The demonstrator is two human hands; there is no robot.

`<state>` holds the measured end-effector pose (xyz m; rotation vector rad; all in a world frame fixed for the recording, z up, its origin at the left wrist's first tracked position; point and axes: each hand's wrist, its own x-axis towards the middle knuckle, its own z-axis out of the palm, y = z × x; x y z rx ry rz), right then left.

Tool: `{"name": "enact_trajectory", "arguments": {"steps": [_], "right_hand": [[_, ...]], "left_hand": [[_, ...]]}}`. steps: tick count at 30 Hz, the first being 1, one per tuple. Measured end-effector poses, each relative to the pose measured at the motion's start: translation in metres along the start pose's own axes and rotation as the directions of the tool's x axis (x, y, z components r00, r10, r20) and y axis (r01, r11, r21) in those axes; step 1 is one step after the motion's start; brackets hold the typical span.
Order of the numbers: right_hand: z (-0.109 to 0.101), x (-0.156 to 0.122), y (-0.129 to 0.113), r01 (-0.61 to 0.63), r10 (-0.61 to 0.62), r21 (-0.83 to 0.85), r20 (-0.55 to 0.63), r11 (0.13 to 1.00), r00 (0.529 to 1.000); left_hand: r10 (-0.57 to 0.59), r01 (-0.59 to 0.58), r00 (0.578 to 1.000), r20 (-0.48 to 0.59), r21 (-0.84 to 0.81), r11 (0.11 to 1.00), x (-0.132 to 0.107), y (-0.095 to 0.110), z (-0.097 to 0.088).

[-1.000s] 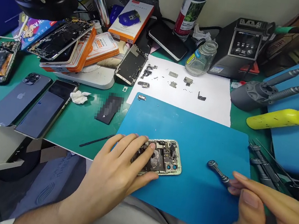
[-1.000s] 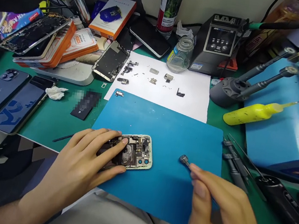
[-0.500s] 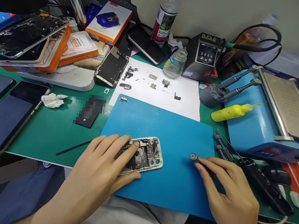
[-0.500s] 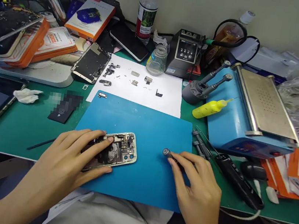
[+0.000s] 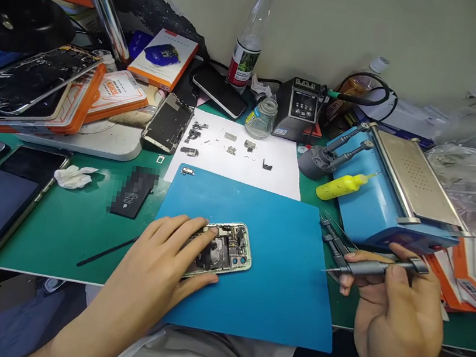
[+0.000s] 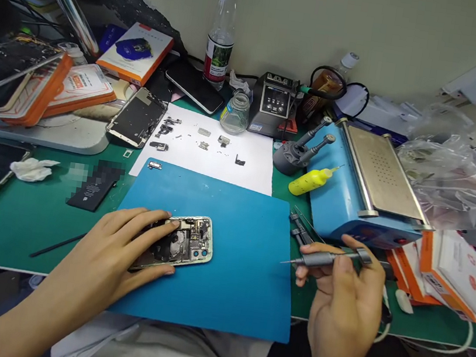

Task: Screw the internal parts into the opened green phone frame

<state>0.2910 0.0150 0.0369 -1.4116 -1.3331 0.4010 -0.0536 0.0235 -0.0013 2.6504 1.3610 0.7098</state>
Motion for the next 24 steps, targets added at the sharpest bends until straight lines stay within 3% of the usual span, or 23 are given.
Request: {"name": "enact_trajectory", "arguments": {"steps": [6, 12, 18, 24], "right_hand": [[-0.019, 0.0, 0.015, 0.109, -0.089, -0.228, 0.095, 0.968, 0.991], [0.006, -0.004, 0.008, 0.358, -0.201, -0.539, 0.329, 0.762, 0.923], [0.027, 0.013, 0.018, 0.565, -0.296, -0.592, 0.493, 0.576, 0.818], [0.051, 0.067, 0.014, 0.635, -0.329, -0.547, 0.557, 0.546, 0.763]], "left_hand": [[0.039, -0.031, 0.997, -0.061, 0.121, 0.992, 0.002, 0.01, 0.002], [-0.004, 0.007, 0.999, -0.036, 0.066, 0.998, 0.008, 0.009, 0.005], [-0.085, 0.09, 0.994, 0.062, -0.078, 0.993, 0.008, 0.004, 0.005], [-0.083, 0.087, 0.996, 0.041, -0.111, 0.99, 0.003, 0.0, 0.005]]}}
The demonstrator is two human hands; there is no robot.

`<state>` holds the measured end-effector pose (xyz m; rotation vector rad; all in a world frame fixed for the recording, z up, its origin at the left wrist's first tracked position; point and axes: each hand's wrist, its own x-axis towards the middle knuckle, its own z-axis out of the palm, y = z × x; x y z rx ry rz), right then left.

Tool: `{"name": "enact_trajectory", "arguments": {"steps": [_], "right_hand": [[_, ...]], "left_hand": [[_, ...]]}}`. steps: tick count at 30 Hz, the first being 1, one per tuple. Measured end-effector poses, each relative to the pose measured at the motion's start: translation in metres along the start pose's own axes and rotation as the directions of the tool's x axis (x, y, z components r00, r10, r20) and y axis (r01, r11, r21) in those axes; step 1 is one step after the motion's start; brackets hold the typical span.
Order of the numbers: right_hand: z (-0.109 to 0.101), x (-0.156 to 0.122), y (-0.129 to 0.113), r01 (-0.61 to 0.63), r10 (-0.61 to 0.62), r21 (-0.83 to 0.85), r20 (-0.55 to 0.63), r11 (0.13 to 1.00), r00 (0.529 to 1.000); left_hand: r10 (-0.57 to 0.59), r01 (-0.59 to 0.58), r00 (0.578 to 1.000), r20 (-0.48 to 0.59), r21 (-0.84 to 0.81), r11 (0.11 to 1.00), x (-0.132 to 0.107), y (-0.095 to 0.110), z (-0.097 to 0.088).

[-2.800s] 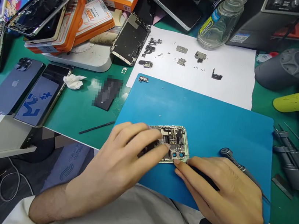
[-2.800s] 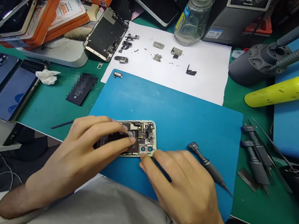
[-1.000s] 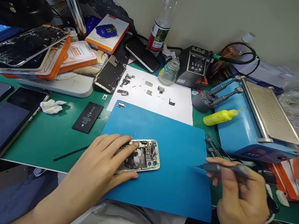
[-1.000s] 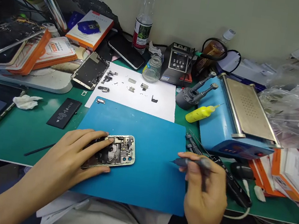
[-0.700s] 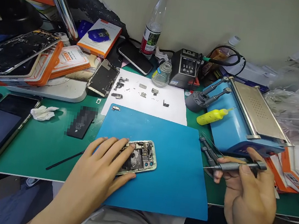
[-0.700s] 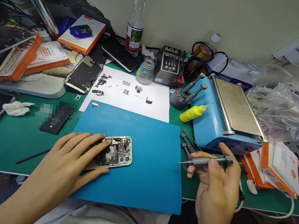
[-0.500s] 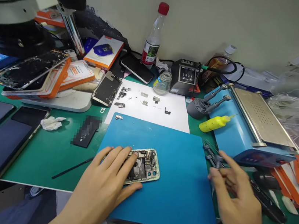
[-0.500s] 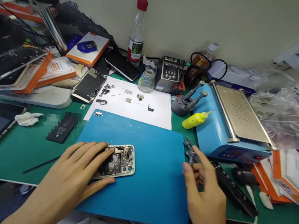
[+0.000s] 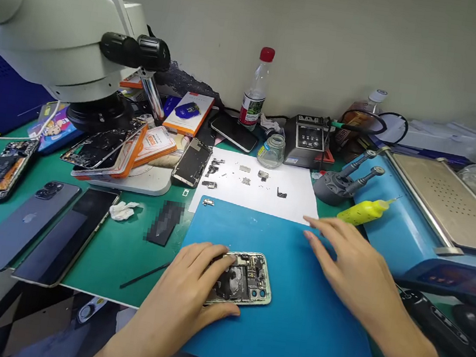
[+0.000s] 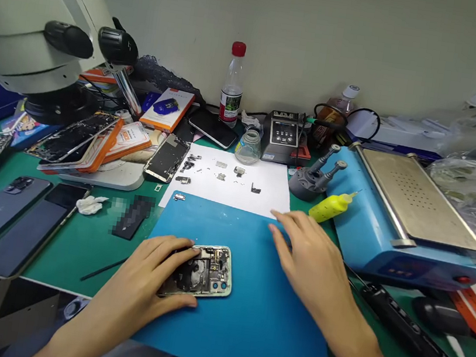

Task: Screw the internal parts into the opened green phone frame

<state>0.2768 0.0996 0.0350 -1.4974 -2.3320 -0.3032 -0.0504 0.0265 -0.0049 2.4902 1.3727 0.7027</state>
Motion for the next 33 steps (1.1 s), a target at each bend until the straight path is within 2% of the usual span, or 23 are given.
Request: {"name": "enact_trajectory", "arguments": {"steps": [5, 10, 17, 24, 29, 33], "right_hand": [[0.023, 0.062, 0.012, -0.037, 0.042, -0.032, 0.165, 0.999, 0.985], [0.044, 0.085, 0.009, -0.038, 0.064, -0.091, 0.295, 0.995, 0.953], [0.057, 0.082, 0.016, -0.011, 0.058, -0.164, 0.284, 0.986, 0.957], [0.06, 0.075, 0.031, 0.155, -0.124, -0.133, 0.215, 0.979, 0.969], [0.05, 0.061, 0.03, 0.236, -0.229, -0.059, 0.109, 0.97, 0.967], [0.028, 0.038, 0.009, 0.299, -0.299, 0.023, 0.014, 0.954, 0.954]], "left_hand": [[0.011, -0.011, 1.0, -0.003, -0.004, 1.0, -0.001, -0.004, -0.004], [0.0, 0.0, 1.0, -0.012, 0.0, 1.0, -0.005, -0.003, -0.002], [0.001, -0.001, 1.0, -0.028, -0.018, 1.0, -0.008, -0.005, 0.004], [0.004, -0.005, 0.999, -0.033, -0.034, 0.999, -0.01, -0.008, 0.004], [0.003, -0.005, 0.999, -0.037, -0.046, 0.999, -0.011, -0.01, 0.003], [-0.003, 0.001, 0.999, -0.035, -0.055, 0.998, -0.011, -0.009, 0.003]]}}
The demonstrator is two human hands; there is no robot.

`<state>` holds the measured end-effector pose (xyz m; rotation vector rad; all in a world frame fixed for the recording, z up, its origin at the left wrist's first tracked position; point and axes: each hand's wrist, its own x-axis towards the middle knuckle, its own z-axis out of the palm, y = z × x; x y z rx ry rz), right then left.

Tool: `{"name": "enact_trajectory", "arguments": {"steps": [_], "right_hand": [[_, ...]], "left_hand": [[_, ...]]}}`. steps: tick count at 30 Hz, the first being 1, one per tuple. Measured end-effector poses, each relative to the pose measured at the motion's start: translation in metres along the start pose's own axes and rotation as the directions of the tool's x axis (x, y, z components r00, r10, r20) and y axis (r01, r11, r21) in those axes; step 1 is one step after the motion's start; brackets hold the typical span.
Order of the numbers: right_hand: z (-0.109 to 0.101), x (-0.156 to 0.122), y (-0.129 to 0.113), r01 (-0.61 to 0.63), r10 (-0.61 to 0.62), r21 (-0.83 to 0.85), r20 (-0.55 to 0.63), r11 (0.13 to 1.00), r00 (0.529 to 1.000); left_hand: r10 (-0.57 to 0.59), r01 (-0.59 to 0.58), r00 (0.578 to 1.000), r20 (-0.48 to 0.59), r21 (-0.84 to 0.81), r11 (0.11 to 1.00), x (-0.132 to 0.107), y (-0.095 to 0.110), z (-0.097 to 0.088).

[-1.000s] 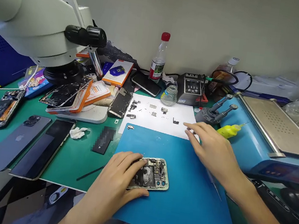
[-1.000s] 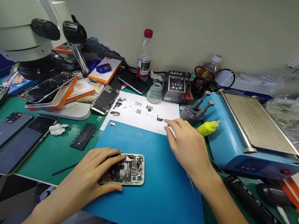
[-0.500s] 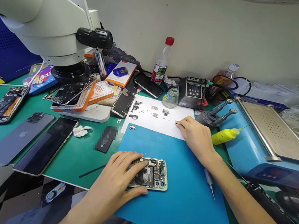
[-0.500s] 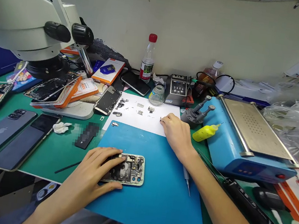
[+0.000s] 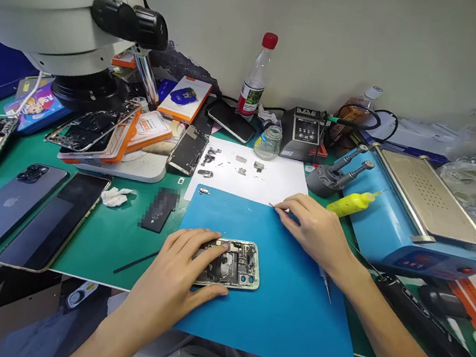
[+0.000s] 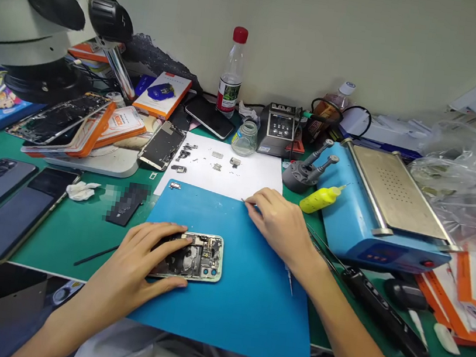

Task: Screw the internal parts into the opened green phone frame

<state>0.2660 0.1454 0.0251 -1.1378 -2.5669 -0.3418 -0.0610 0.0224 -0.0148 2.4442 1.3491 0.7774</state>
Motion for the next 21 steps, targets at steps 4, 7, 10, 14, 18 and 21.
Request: {"name": "enact_trajectory", "arguments": {"steps": [4, 7, 10, 14, 18, 21], "right_hand": [[-0.024, -0.023, -0.041, 0.031, -0.03, 0.054, -0.029, 0.998, 0.999], [-0.031, -0.041, -0.063, 0.003, -0.001, 0.075, -0.029, 0.997, 1.0], [-0.03, -0.053, -0.071, -0.036, 0.041, 0.114, -0.043, 0.993, 0.998], [-0.031, -0.062, -0.07, -0.125, 0.144, 0.201, -0.082, 0.972, 0.986], [-0.037, -0.072, -0.079, -0.186, 0.205, 0.244, -0.056, 0.952, 0.977], [-0.036, -0.081, -0.089, -0.185, 0.198, 0.246, -0.026, 0.951, 0.98]], "left_hand": [[-0.016, 0.016, 1.0, 0.012, -0.005, 1.0, -0.001, 0.001, -0.001], [-0.015, 0.015, 1.0, 0.024, -0.001, 1.0, -0.001, 0.002, -0.002], [0.011, -0.012, 1.0, 0.025, 0.024, 1.0, 0.0, 0.001, -0.004], [0.023, -0.025, 0.999, 0.038, 0.043, 0.999, 0.001, 0.0, -0.006], [0.018, -0.019, 0.999, 0.05, 0.032, 0.999, -0.002, 0.0, -0.008], [0.006, -0.008, 0.999, 0.048, 0.035, 0.999, -0.003, 0.001, -0.01]]}}
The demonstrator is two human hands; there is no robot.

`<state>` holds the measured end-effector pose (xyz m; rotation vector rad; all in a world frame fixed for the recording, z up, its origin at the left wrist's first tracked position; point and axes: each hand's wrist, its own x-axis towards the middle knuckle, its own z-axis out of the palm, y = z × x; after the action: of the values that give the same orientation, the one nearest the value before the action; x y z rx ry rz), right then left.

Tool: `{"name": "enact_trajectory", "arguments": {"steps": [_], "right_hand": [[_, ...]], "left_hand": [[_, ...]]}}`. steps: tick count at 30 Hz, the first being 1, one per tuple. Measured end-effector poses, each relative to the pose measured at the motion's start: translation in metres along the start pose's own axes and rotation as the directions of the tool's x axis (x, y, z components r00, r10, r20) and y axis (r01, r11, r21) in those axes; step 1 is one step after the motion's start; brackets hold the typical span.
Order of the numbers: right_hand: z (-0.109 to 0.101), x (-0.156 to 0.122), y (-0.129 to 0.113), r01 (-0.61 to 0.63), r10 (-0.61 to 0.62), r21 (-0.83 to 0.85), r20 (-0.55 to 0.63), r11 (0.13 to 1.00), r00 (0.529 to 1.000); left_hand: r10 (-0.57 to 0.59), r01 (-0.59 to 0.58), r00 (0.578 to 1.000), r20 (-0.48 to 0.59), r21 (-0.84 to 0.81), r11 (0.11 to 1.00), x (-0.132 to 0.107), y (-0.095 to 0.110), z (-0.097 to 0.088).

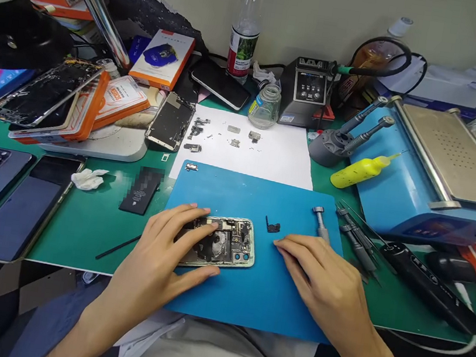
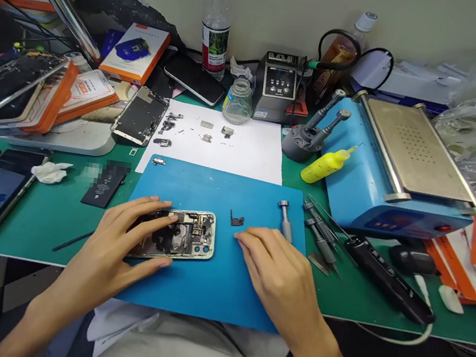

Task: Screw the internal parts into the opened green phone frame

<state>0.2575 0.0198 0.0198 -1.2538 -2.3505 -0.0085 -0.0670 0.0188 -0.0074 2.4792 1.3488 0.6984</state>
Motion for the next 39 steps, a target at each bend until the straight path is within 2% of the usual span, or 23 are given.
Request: {"name": "enact_trajectory", "arguments": {"steps": [4, 10, 16, 24, 28, 32, 39], "right_hand": [[0.001, -0.003, -0.002, -0.057, 0.056, 0.041, 0.011, 0.998, 0.998], [-0.003, 0.015, 0.007, -0.113, 0.113, 0.038, 0.009, 0.993, 0.994], [0.001, 0.03, 0.021, 0.051, -0.046, -0.103, 0.056, 0.993, 0.997], [-0.003, 0.03, 0.032, 0.255, -0.24, -0.194, 0.099, 0.947, 0.966], [-0.003, 0.032, 0.033, 0.315, -0.292, -0.186, 0.141, 0.931, 0.946], [-0.004, 0.036, 0.034, 0.364, -0.335, -0.17, 0.175, 0.916, 0.926], [-0.006, 0.044, 0.037, 0.334, -0.312, -0.097, 0.191, 0.937, 0.931]], "left_hand": [[-0.015, 0.015, 1.0, -0.02, -0.015, 1.0, -0.001, 0.001, 0.0], [-0.013, 0.012, 0.999, -0.053, -0.036, 0.999, -0.001, 0.001, 0.0], [-0.007, 0.006, 0.998, -0.066, -0.019, 1.0, 0.001, 0.0, 0.0], [-0.04, 0.036, 0.991, -0.125, -0.034, 0.999, 0.001, 0.002, -0.001], [-0.086, 0.077, 0.983, -0.159, -0.061, 0.995, 0.001, 0.003, -0.002], [-0.078, 0.068, 0.982, -0.174, -0.058, 0.996, 0.002, 0.003, -0.002], [-0.096, 0.088, 0.979, -0.179, -0.053, 0.995, 0.002, 0.004, -0.001]]}}
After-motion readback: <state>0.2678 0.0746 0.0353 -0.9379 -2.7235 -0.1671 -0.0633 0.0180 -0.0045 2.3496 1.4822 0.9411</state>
